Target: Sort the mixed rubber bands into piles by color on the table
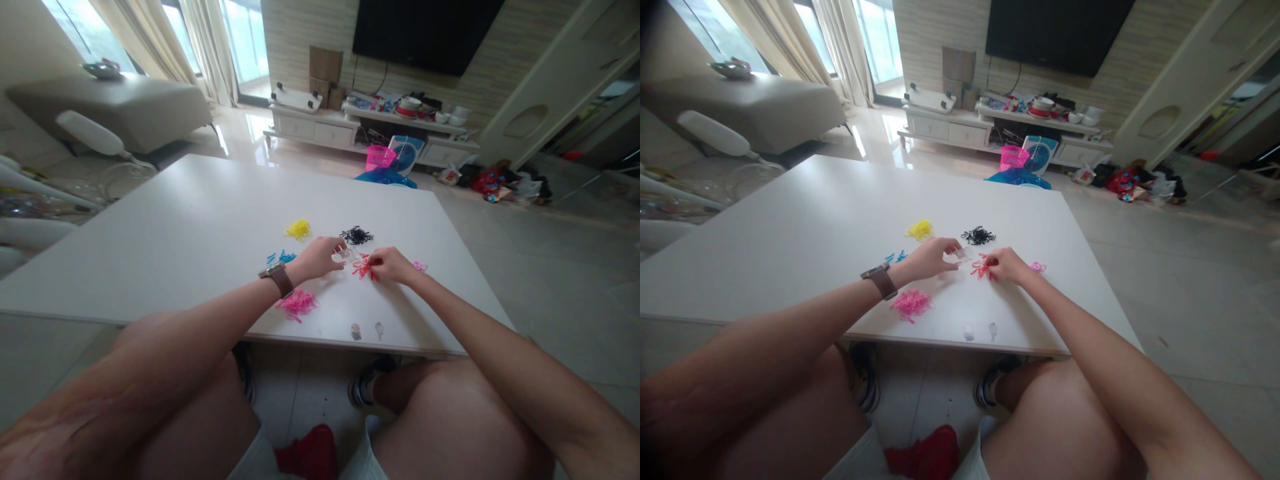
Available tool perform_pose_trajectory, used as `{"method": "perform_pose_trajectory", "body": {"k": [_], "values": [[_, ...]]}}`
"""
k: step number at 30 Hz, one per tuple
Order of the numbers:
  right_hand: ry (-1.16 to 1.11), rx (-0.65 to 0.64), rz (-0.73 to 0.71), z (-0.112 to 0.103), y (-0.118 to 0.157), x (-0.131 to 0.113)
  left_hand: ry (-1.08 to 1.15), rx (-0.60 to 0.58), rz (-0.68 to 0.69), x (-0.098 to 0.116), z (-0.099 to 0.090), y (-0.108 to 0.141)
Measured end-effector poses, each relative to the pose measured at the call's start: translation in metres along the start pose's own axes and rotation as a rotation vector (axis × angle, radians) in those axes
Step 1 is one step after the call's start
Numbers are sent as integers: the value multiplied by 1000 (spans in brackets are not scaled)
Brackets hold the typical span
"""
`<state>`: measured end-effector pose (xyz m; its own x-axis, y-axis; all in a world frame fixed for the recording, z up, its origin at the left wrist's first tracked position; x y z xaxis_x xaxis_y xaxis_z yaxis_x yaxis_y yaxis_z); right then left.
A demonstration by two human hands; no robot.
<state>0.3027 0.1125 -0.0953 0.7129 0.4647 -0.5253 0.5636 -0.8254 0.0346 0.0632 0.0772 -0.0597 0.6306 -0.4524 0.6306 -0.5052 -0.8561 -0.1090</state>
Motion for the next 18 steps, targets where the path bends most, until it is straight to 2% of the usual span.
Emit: {"method": "perform_pose_trajectory", "body": {"k": [4,8,13,18], "values": [[-147,109,4,-16,4,-17,-37,-12,7,-2,3,-1],[-306,130,-24,-27,9,-40,-48,-16,10,-3,7,-1],[-277,137,-95,-28,9,-62,-21,-29,41,3,8,1],[-301,154,-81,-22,6,-66,15,-24,9,5,6,-1]]}}
Point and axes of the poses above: each hand's wrist, its own y-axis away from the middle knuckle, its own z-axis out of the palm, x = y × z, the point moved 2 cm from there along -y, towards the middle knuckle, and after that the axes turned 6 degrees about -x, right-handed, at the moved point
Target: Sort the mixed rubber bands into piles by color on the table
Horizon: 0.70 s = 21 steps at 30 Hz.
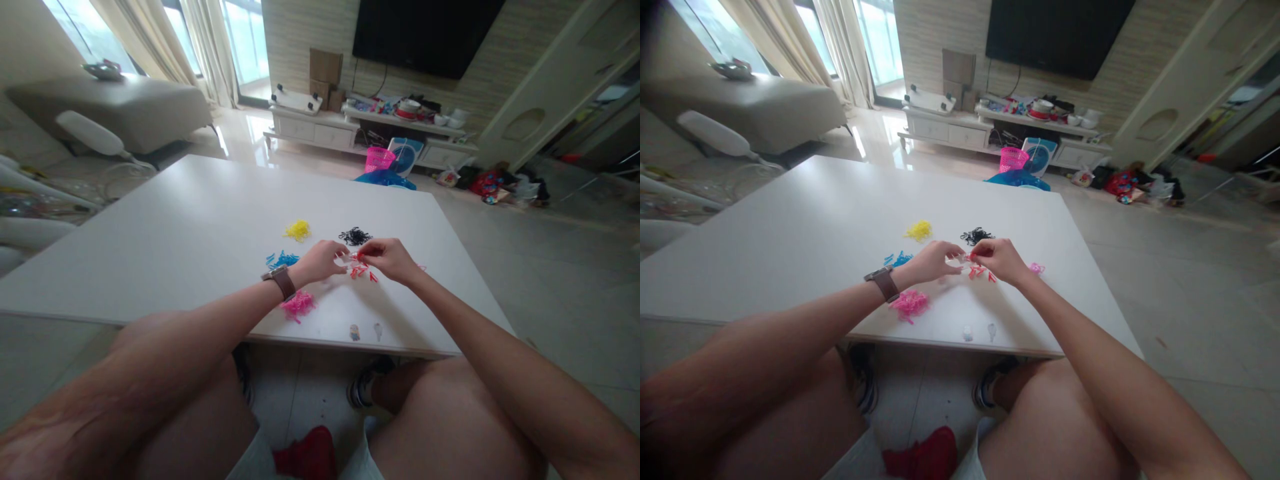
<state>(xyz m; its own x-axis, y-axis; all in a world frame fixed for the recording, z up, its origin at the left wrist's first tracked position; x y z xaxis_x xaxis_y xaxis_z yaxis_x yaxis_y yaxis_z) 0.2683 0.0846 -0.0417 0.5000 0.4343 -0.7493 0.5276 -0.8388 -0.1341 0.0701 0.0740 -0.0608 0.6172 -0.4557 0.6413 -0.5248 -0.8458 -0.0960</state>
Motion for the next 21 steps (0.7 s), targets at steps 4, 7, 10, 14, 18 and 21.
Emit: {"method": "perform_pose_trajectory", "body": {"k": [4,7,10,14,18,21], "values": [[32,40,-26,0,-1,-5,30,7,-46,-1,-3,-3],[96,59,-87,-2,-2,-15,81,15,-58,-1,-4,-4],[140,77,-119,-5,-1,-24,143,29,-56,-1,-4,-5],[221,106,-100,-9,-1,-28,220,50,-25,-2,-2,-5],[190,101,-88,-10,-1,-28,265,59,-11,-1,-1,-5],[175,65,-139,-10,0,-33,276,57,6,0,0,-5]]}}
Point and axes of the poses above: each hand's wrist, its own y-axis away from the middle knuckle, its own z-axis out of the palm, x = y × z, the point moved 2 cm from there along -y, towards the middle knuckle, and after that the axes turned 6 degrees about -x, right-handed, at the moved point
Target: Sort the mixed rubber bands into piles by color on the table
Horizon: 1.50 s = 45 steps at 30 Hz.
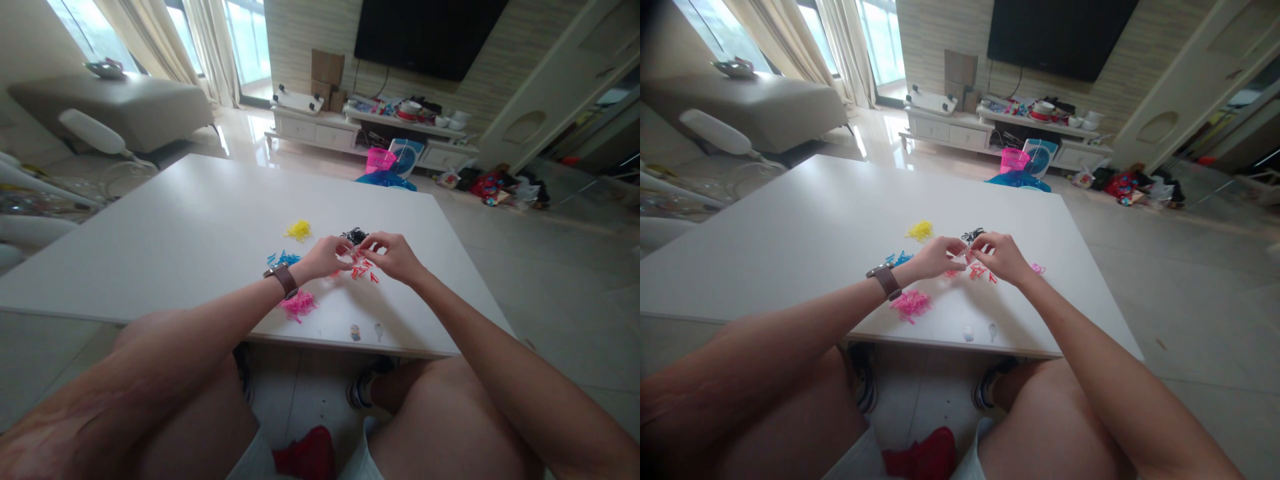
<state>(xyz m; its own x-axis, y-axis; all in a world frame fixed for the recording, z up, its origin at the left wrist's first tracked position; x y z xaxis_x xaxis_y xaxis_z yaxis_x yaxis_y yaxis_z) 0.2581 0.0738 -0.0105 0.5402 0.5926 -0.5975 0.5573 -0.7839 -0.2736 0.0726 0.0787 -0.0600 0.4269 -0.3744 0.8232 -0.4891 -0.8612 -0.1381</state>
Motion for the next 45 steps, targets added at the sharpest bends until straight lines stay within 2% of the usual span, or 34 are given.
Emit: {"method": "perform_pose_trajectory", "body": {"k": [2,4,6,8,10,13,15,17,20,26,31,34,37,41,45], "values": [[-3,28,-46,-2,0,-4,11,-4,7,-1,1,-1],[2,118,-60,-7,-1,-5,39,6,17,-2,1,-2],[30,217,-19,-11,-1,3,98,34,27,-4,1,-3],[82,228,67,-12,0,21,160,62,38,-5,-1,-4],[147,123,179,-7,3,47,188,86,52,-5,-3,-4],[214,-120,296,6,14,86,176,107,59,-3,-8,-4],[235,-263,280,17,20,102,164,122,44,-3,-10,-4],[250,-353,214,26,22,109,121,139,20,-4,-13,-4],[257,-341,153,37,18,109,22,134,1,-5,-14,-3],[95,-251,135,55,8,102,-88,92,-16,-3,-15,1],[199,-260,55,59,3,96,-161,42,-10,-1,-16,3],[234,-256,69,49,0,90,-225,34,-17,-2,-17,4],[177,-173,99,30,-2,80,-292,13,-49,-5,-17,5],[60,-48,71,6,1,62,-347,-9,-90,-10,-15,4],[19,-51,5,1,3,44,-356,-44,-89,-13,-11,3]]}}
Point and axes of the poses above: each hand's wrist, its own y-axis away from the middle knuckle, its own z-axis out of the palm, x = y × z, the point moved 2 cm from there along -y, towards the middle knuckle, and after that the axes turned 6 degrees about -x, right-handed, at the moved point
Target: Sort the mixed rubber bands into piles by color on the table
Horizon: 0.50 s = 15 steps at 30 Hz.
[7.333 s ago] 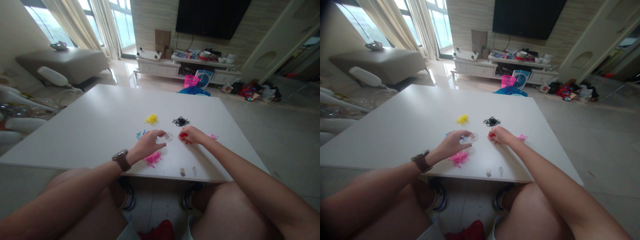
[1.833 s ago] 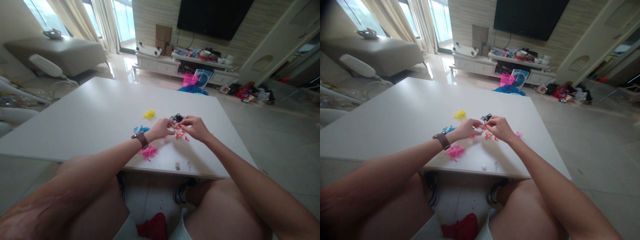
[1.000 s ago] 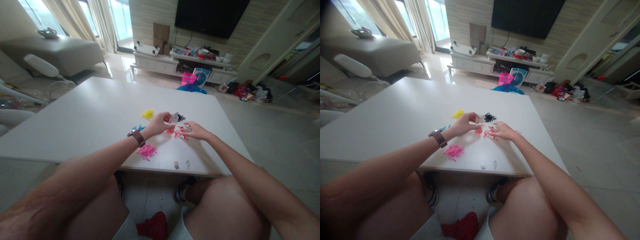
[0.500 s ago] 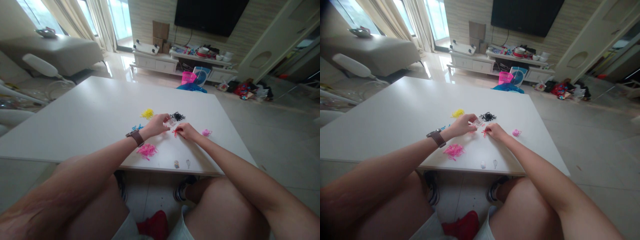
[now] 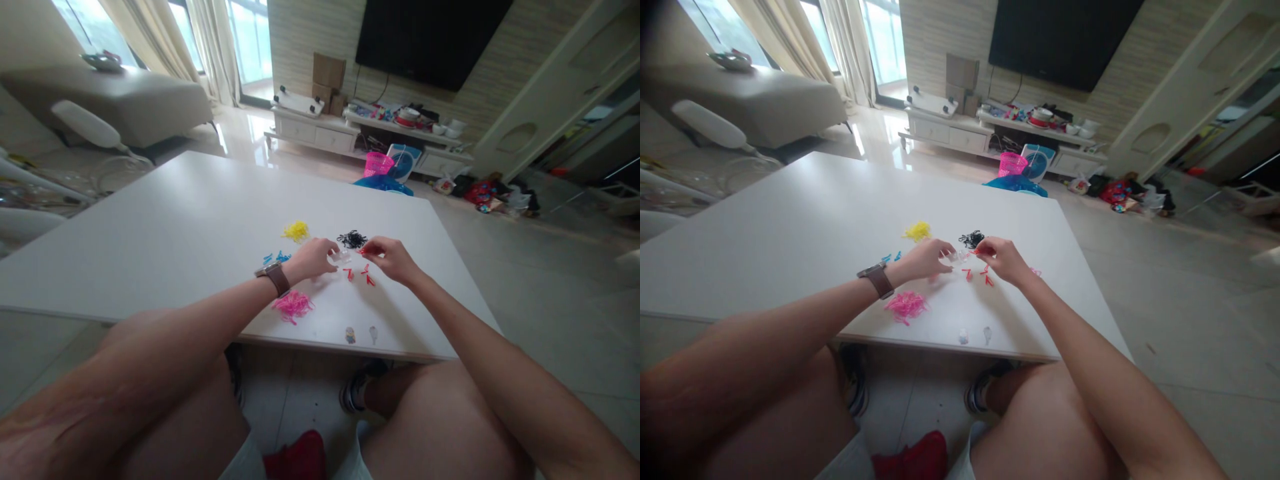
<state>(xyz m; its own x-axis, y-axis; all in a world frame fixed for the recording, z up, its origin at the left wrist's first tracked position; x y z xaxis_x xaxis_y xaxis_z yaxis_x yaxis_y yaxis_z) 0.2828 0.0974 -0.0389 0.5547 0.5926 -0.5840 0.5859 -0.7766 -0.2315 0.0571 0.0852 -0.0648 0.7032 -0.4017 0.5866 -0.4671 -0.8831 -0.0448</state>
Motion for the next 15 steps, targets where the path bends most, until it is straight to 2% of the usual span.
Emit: {"method": "perform_pose_trajectory", "body": {"k": [8,15], "values": [[72,-127,-64,8,-7,-26,43,-27,31,10,2,3],[-23,-154,-113,6,-8,-29,181,-11,22,8,2,-1]]}}
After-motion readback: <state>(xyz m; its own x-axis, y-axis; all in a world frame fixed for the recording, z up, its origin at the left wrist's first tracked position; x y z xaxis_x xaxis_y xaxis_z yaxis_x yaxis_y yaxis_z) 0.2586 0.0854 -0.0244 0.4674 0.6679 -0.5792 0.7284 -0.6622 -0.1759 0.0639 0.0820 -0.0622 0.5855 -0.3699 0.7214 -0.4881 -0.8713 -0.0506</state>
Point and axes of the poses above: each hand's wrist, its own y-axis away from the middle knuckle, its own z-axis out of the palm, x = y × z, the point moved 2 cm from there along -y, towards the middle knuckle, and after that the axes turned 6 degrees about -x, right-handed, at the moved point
